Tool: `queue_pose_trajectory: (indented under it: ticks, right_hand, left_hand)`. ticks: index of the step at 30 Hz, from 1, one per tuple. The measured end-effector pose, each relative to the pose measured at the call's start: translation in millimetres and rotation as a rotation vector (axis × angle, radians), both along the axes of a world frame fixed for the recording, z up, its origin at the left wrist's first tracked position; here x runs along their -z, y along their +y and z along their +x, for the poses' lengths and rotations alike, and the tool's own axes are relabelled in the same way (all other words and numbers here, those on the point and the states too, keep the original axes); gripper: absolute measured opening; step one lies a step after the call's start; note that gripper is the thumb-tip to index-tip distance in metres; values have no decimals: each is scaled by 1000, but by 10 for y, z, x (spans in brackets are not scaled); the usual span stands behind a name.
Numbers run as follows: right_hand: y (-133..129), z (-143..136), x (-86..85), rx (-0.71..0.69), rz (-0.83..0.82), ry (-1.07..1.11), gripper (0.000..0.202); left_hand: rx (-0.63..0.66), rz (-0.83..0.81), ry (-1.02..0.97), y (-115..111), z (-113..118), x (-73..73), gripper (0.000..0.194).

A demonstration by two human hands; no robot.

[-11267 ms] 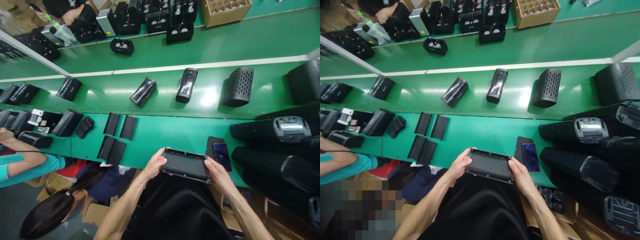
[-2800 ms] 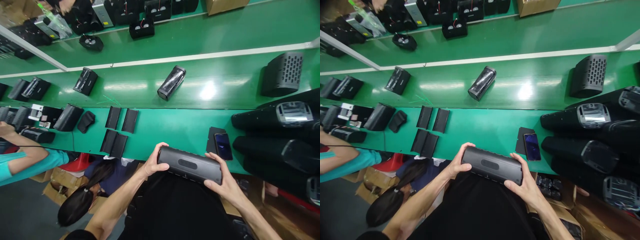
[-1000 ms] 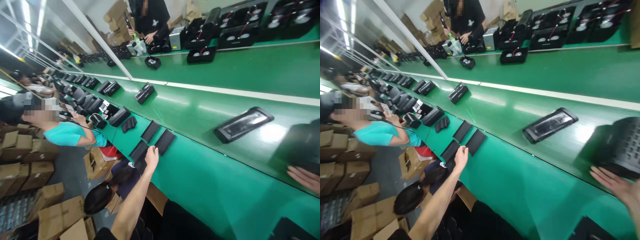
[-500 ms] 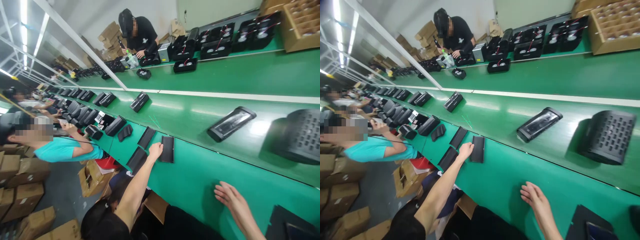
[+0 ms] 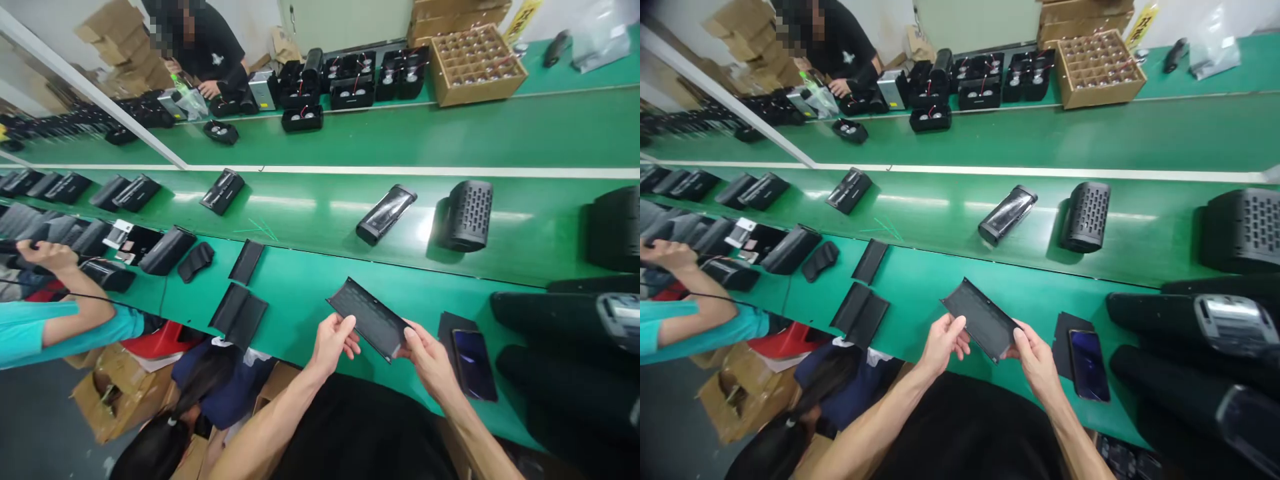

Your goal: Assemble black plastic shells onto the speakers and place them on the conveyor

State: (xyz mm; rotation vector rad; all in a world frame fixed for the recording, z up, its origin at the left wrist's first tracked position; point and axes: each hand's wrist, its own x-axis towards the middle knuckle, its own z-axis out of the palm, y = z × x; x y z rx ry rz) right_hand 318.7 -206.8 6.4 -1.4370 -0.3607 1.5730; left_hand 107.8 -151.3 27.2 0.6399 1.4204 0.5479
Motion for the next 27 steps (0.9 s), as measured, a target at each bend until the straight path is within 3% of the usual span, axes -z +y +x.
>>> queue_pose_trajectory:
  ticks: [5, 9, 12, 19, 27]
  right_hand:
    - [-201, 295, -263, -79, 9, 2, 60]
    - [-273, 418, -334, -147, 9, -30, 55]
    - [-329, 455, -363, -173, 20, -85, 55]
    - [-489, 361, -497, -145, 12, -196, 51]
    - [-447, 310, -515, -134, 20, -221, 51]
  left_hand:
    - [-20, -67, -212, 28, -289, -150, 80]
    - [168, -77, -328, 141, -457, -157, 79]
    - [255, -16, -348, 73, -473, -164, 67]
    - [236, 70, -281, -170, -522, -215, 67]
    - [294, 104, -320, -173, -530, -255, 67]
